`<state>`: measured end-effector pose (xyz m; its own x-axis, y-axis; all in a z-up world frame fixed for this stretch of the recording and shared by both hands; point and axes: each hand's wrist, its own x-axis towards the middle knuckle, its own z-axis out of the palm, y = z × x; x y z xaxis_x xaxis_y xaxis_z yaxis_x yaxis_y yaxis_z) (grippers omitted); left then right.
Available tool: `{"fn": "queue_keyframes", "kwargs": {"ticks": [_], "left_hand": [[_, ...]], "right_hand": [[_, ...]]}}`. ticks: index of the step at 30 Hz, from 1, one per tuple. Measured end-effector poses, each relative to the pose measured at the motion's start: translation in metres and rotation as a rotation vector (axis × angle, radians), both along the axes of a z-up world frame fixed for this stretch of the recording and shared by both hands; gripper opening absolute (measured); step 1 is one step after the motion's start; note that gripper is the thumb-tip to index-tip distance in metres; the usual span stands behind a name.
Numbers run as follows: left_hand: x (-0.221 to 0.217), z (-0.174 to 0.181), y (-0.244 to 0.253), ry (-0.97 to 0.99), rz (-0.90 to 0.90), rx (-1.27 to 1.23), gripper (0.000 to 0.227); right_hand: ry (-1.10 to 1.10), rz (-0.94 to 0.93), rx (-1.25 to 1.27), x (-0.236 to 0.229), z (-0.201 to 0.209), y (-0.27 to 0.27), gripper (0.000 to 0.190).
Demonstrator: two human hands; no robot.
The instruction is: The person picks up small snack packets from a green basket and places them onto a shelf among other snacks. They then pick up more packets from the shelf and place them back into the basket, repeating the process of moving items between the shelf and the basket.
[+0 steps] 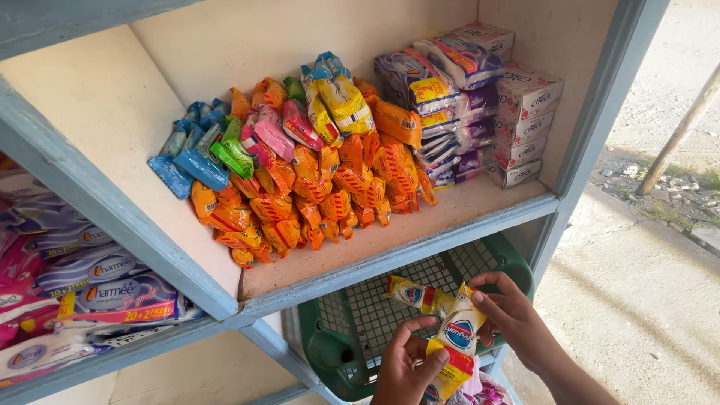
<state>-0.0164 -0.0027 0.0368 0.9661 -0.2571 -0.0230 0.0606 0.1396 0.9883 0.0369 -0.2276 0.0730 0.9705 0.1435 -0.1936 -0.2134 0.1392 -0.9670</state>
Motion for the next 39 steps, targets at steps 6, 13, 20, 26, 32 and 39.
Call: {"fn": "queue_keyframes", "kwargs": {"ticks": [6, 13, 20, 26, 32, 39], "left_hand": [[-0.010, 0.009, 0.005, -0.041, -0.107, -0.148, 0.064], [-0.010, 0.014, 0.001, -0.074, -0.102, -0.055, 0.060], [-0.007, 0.002, -0.003, -0.158, -0.074, -0.058, 0.056], [-0.002, -0.007, -0.006, -0.119, 0.024, -0.143, 0.060], [0.022, -0.060, -0.005, -0.142, 0.207, -0.261, 0.077], [0.084, -0.246, 0.026, -0.072, 0.250, 0.203, 0.079]], "right_hand": [[-0.032, 0.034, -0.005, 0.011, -0.042, -0.007, 0.029], [-0.161, 0.220, -0.247, 0.003, -0.045, -0.010, 0.054], [-0.287, 0.639, 0.087, -0.022, -0.020, -0.006, 0.088], [-0.258, 0.522, -0.176, -0.034, -0.035, 0.012, 0.095], [0.080, 0.378, 0.172, 0.002, -0.129, 0.013, 0.076], [-0.138, 0.221, 0.069, 0.037, -0.200, 0.006, 0.072]]}}
